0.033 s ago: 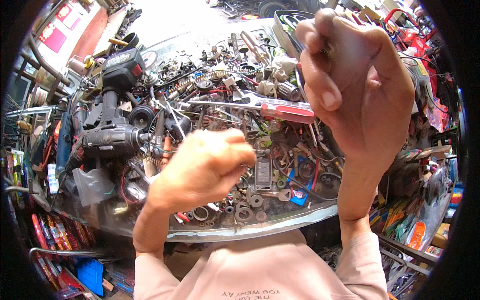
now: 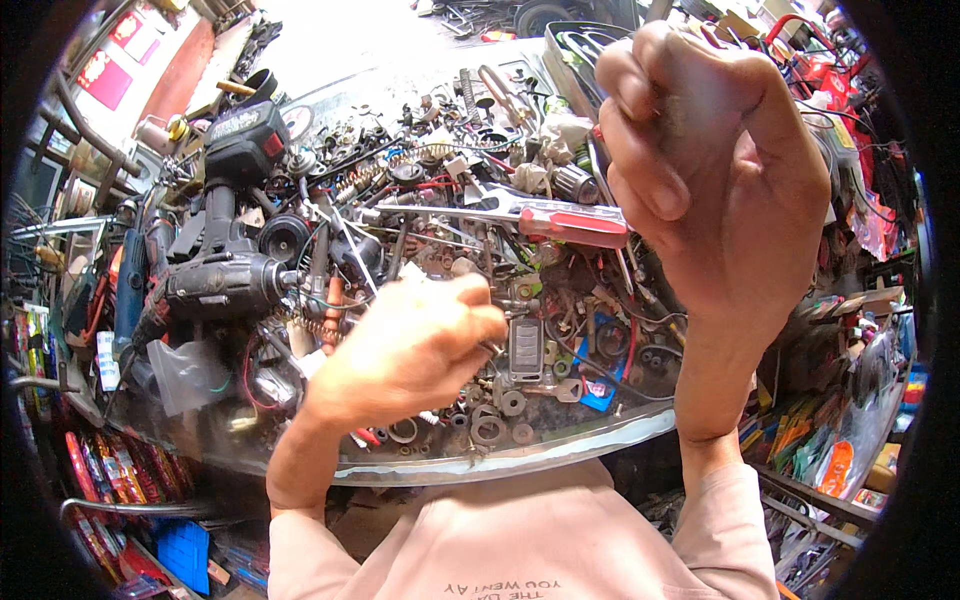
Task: The person assembles small mechanical components on a cluttered workbench. They use a screwdriver to manipulate a small metal piece and a wrench to tighten a nut onto a bolt. The person repeatedly handles and adjusts these small parts throughout the clip.
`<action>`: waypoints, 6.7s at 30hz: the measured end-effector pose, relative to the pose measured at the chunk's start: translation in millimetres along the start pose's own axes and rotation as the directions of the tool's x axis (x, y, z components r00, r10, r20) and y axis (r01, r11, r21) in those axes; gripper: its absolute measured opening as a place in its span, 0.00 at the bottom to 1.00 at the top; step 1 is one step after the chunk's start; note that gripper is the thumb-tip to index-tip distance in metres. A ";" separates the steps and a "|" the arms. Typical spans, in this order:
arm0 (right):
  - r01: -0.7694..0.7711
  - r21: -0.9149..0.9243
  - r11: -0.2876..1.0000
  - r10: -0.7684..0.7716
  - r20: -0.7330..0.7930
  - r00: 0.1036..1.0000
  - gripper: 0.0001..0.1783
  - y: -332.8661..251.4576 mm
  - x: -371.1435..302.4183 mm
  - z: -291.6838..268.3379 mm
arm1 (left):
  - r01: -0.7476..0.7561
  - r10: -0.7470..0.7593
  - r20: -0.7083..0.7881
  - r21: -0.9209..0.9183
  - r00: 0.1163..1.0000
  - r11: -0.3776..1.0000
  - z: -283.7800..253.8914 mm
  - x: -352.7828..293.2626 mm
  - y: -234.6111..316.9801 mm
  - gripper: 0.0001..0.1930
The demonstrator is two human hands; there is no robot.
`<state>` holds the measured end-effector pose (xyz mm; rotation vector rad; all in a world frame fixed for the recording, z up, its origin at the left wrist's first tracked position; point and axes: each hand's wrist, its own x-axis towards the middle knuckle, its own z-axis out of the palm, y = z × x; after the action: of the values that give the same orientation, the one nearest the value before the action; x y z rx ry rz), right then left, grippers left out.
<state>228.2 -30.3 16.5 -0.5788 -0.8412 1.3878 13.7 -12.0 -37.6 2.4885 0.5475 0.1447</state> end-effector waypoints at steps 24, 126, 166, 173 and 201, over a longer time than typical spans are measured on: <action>0.053 -0.508 0.860 -0.098 -0.062 0.993 0.13 10.8 -4.0 45.8 | 0.064 -0.159 -0.187 -0.431 0.969 0.900 4.8 -17.9 -7.2 0.08; 0.080 -0.686 0.723 -0.159 -0.052 0.986 0.10 7.9 -16.2 56.8 | -0.377 -0.458 -0.489 -0.870 0.743 0.317 -44.8 -1.7 40.8 0.15; 0.104 -0.718 0.688 -0.223 -0.073 0.972 0.12 14.8 -18.0 48.6 | -0.431 -0.506 -0.489 -0.871 0.711 0.236 -46.4 6.5 43.7 0.07; 0.089 -0.696 0.713 -0.239 -0.122 0.963 0.13 14.2 -23.0 51.6 | -0.420 -0.449 -0.422 -0.901 0.787 0.111 -37.1 13.9 41.1 0.06; 0.117 -0.603 0.789 -0.158 -0.014 0.987 0.14 9.9 -8.7 51.2 | -0.309 -0.447 -0.224 -0.942 0.866 -0.127 -35.1 7.7 28.5 0.10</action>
<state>181.8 -43.8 37.8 -1.0228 -1.2599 0.9423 23.0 -11.9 7.4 0.6947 0.4470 0.8623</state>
